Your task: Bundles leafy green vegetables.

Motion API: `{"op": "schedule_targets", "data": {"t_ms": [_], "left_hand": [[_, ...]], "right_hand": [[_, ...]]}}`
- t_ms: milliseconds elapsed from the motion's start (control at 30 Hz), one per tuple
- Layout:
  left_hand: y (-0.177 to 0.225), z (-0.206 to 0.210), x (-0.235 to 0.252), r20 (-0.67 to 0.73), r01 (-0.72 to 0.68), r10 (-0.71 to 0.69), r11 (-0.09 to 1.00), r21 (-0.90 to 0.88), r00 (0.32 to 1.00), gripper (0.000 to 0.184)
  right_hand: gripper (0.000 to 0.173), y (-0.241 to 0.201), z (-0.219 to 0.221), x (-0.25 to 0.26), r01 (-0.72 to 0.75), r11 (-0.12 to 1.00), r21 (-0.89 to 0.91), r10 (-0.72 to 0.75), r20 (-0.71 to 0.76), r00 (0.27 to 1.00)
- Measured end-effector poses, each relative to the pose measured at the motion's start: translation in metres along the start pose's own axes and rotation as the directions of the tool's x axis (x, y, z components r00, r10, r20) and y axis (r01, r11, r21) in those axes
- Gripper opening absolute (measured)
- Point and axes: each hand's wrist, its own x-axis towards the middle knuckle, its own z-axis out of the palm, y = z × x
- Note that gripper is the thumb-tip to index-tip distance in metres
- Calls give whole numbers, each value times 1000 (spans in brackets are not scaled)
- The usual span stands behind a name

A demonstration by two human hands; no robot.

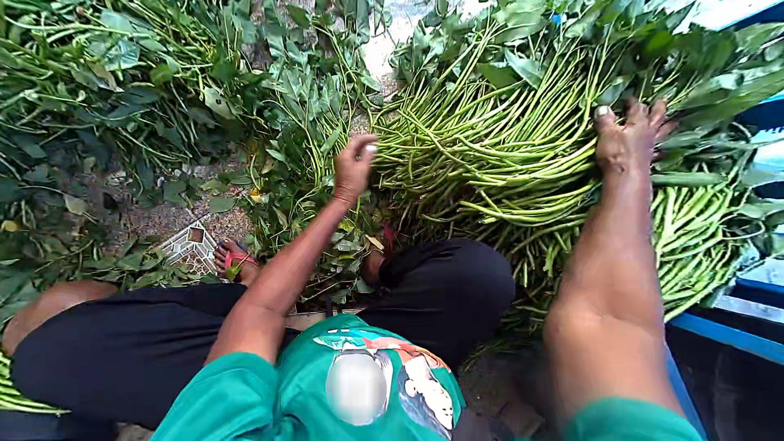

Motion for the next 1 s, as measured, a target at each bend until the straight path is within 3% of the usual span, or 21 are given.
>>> {"op": "schedule_targets", "data": {"t_ms": [100,233,300,400,467,567,633,700,767,867,933,1000], "left_hand": [[-79,-70,18,-186,404,-373,900,167,909,34],[-123,-88,12,-172,613,-597,697,372,783,35],[-138,-82,7,-157,644,-639,664,380,753,37],[-143,-81,7,-110,608,-621,689,396,776,34],[-146,-85,7,-10,542,-589,738,403,808,34],[-128,-100,2,170,535,-573,814,224,801,31],[-106,-118,-6,243,528,-541,841,122,805,31],[-77,-141,-13,226,436,-423,900,-9,877,30],[-41,-165,-22,213,329,-298,936,-125,931,27],[-7,-194,-45,221,239,-176,922,-304,959,14],[-9,-205,-67,228,292,-218,879,-377,949,11],[-24,-199,-96,184,418,-379,864,-279,907,14]], "right_hand": [[70,-4,6,-1,-36,999,-1,36,-21,999],[69,9,-2,5,103,993,53,-100,-62,993],[64,18,-15,4,215,963,164,-185,-176,967],[52,5,-31,-14,353,904,243,-246,-380,892],[45,-16,-37,-32,416,888,196,-306,-423,853],[42,-72,-42,-58,589,788,179,-474,-433,766],[40,-117,-36,-80,664,707,244,-558,-384,736],[43,-166,-26,-105,694,635,340,-648,-255,717],[40,-212,-14,-135,756,542,366,-785,-100,611],[36,-267,7,-179,824,434,365,-901,193,390],[33,-290,34,-198,831,400,388,-901,333,278],[34,-302,73,-209,787,442,431,-861,449,238]]}}
